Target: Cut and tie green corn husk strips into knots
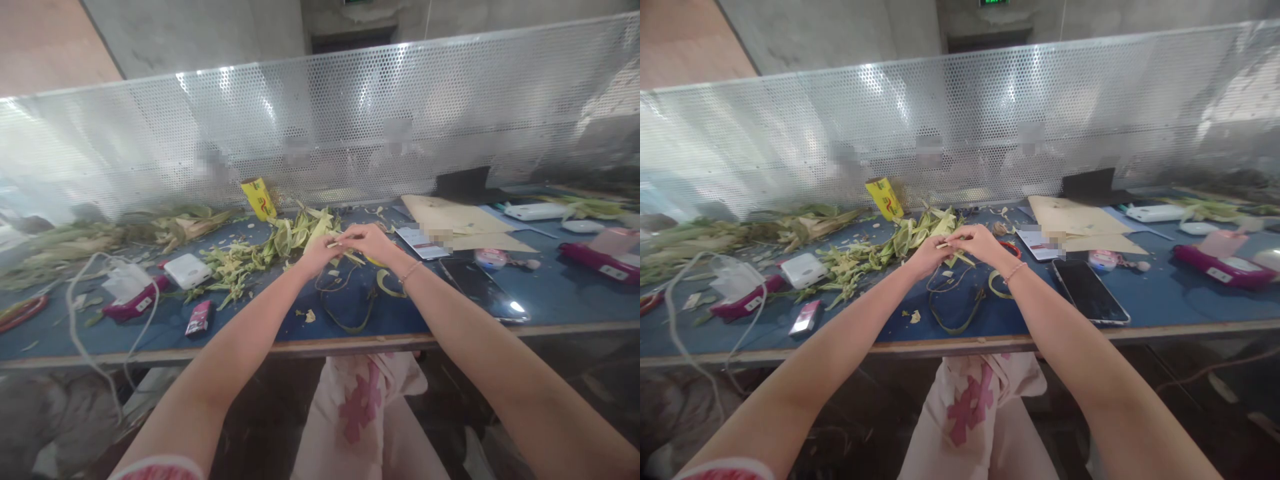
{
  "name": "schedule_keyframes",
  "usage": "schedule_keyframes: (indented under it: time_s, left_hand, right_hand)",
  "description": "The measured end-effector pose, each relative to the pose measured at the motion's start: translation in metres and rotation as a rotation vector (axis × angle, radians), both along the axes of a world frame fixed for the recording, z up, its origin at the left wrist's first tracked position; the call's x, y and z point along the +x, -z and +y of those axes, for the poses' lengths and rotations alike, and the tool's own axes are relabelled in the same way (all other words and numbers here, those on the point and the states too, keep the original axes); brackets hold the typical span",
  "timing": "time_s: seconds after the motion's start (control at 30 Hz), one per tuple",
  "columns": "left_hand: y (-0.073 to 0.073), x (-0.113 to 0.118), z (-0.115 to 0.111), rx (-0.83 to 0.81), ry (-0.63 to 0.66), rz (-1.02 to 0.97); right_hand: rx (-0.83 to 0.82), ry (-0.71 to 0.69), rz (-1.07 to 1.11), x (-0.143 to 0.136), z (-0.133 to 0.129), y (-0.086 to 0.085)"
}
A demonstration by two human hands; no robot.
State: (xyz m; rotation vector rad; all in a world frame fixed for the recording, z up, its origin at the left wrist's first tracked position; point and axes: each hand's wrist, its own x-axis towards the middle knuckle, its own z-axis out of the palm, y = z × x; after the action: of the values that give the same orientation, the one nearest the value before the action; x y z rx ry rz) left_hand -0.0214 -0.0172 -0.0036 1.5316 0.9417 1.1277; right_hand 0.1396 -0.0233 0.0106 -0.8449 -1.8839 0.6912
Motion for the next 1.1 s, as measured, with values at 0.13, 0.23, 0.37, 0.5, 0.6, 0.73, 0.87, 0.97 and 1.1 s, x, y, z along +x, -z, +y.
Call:
schedule_keyframes:
  time_s: [0.13,0.23,0.37,0.5,0.6,0.73,0.87,0.97,1.1]
  left_hand:
    - [-0.008,0.001,-0.007,-0.092,0.175,-0.122]
    - [-0.011,0.000,-0.009,-0.138,0.224,-0.173]
    - [-0.011,0.001,-0.008,-0.128,0.198,-0.173]
    - [-0.010,0.002,-0.009,-0.103,0.198,-0.189]
    - [-0.009,0.003,-0.008,-0.084,0.196,-0.195]
    - [-0.007,0.002,-0.008,-0.090,0.180,-0.202]
    - [-0.006,0.003,-0.008,-0.116,0.164,-0.230]
    - [-0.005,0.004,-0.006,-0.132,0.163,-0.249]
    - [-0.002,0.002,-0.001,-0.146,0.170,-0.273]
  right_hand:
    - [-0.078,0.031,0.033,0.003,0.000,-0.001]
    - [-0.115,0.036,0.061,0.004,0.001,0.000]
    - [-0.138,0.035,0.060,0.004,0.003,0.002]
    - [-0.133,0.065,0.052,0.003,0.007,0.005]
    - [-0.112,0.080,0.040,0.003,0.010,0.008]
    - [-0.111,0.080,0.022,0.004,0.011,0.008]
    - [-0.121,0.087,0.027,0.005,0.010,0.007]
    - [-0.119,0.076,0.031,0.006,0.009,0.005]
    - [-0.114,0.043,0.006,0.006,0.009,0.005]
